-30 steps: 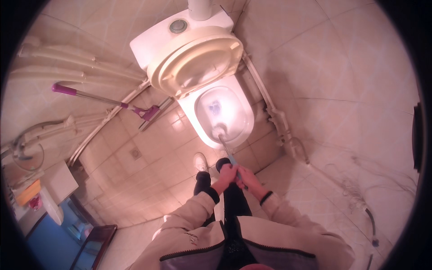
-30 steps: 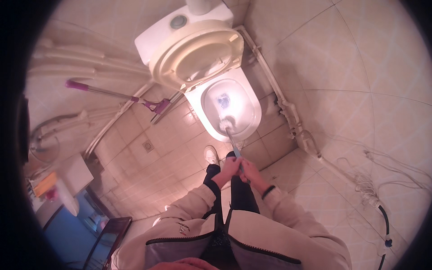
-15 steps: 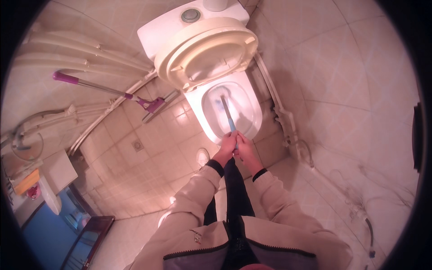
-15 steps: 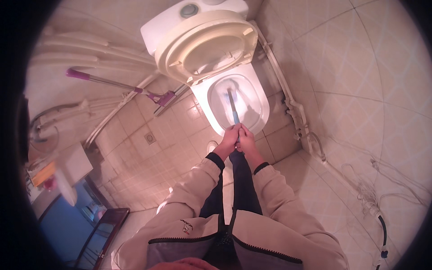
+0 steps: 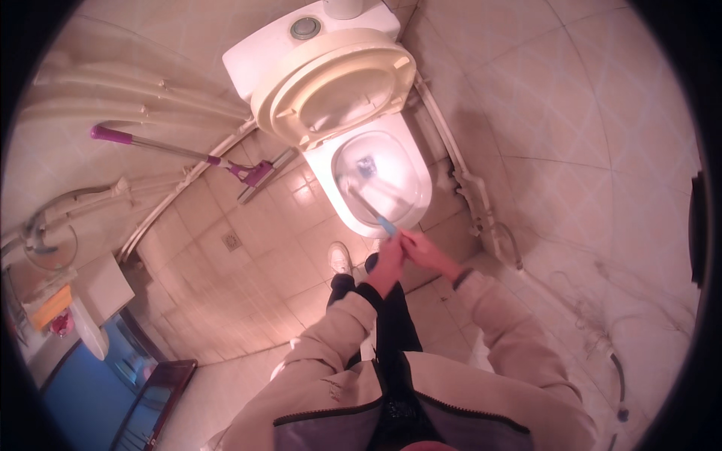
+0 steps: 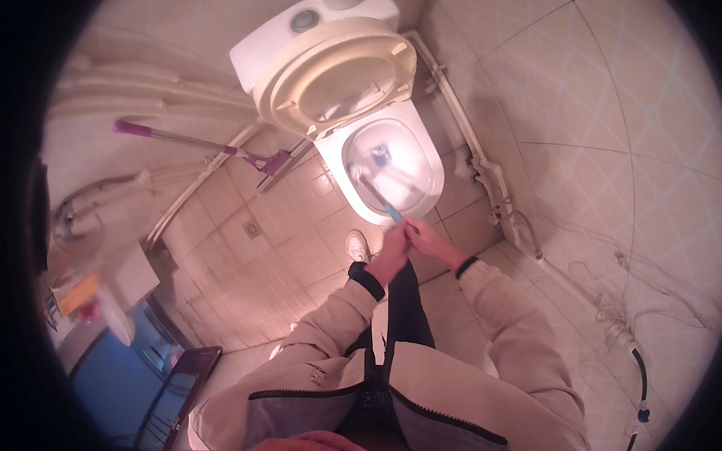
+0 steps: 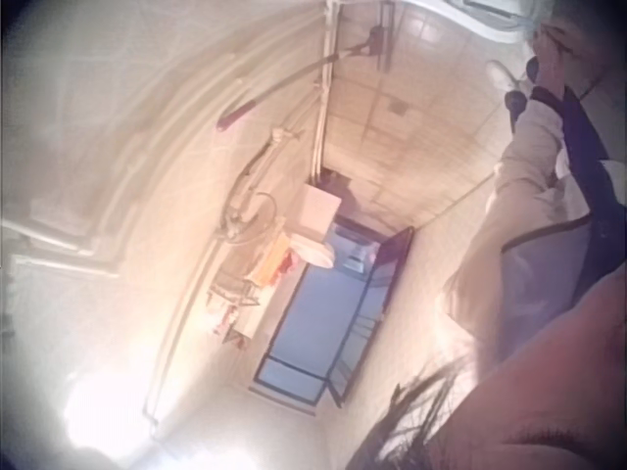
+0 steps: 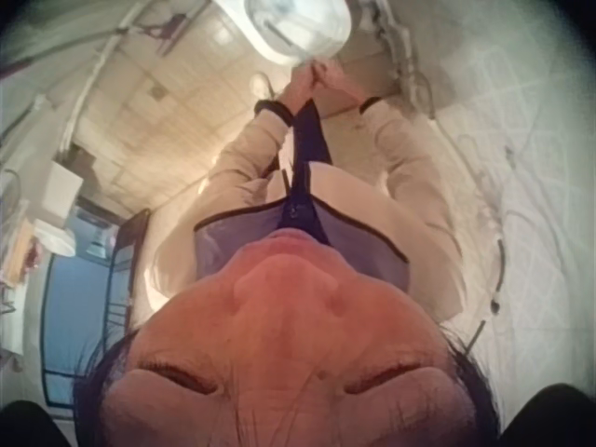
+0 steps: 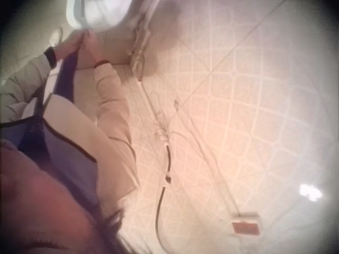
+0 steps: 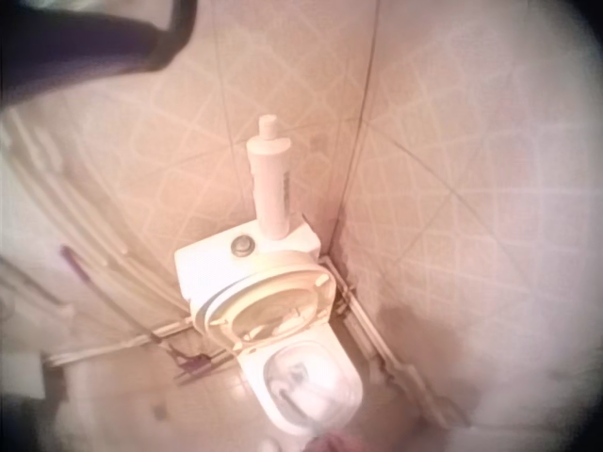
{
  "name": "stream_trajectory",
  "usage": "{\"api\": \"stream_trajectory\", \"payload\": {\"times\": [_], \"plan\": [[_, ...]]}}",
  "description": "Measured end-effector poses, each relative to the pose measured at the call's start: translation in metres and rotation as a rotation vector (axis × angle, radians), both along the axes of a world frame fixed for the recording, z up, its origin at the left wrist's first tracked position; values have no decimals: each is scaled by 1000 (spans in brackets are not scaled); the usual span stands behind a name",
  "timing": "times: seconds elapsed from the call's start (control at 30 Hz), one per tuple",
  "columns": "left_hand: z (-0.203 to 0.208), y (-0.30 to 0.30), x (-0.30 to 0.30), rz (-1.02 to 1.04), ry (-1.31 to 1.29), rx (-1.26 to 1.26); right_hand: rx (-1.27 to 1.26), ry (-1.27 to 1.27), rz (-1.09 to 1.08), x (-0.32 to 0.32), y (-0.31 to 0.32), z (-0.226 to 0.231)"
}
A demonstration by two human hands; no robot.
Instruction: The person rinses a pink cloth under running water at the sink, then moves to the toilet. They pour blue cleaning liquid into the bowl and scrub the interior with a toilet brush. The video ends while scrubbing is still in progress.
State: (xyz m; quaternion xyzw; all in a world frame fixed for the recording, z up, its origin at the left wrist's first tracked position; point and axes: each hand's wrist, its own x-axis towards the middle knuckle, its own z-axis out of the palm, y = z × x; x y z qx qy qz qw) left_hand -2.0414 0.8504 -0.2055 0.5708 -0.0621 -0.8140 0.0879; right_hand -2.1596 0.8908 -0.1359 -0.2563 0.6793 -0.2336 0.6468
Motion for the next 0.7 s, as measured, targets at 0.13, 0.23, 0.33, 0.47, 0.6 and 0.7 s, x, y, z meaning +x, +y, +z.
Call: {"api": "stream_trajectory", "payload": {"times": [0.13,0.23,0.33,0.47,0.6,0.7], "plan": [[-1,-16,8,-47,-11,-158,-96,41,-2,14,-17,-13],[29,43,2,-56,-53,83,-240,117,93,1,31,11],[41,77,-23,13,86,320,-87,140,245,-31,55,29],[18,30,-24,50,-24,45,-112,98,237,-33,8,12],[7,15,-6,-43,-4,-80,-122,179,259,-12,-10,1],[13,73,-24,26,90,176,-64,182,329,-32,31,21]]}}
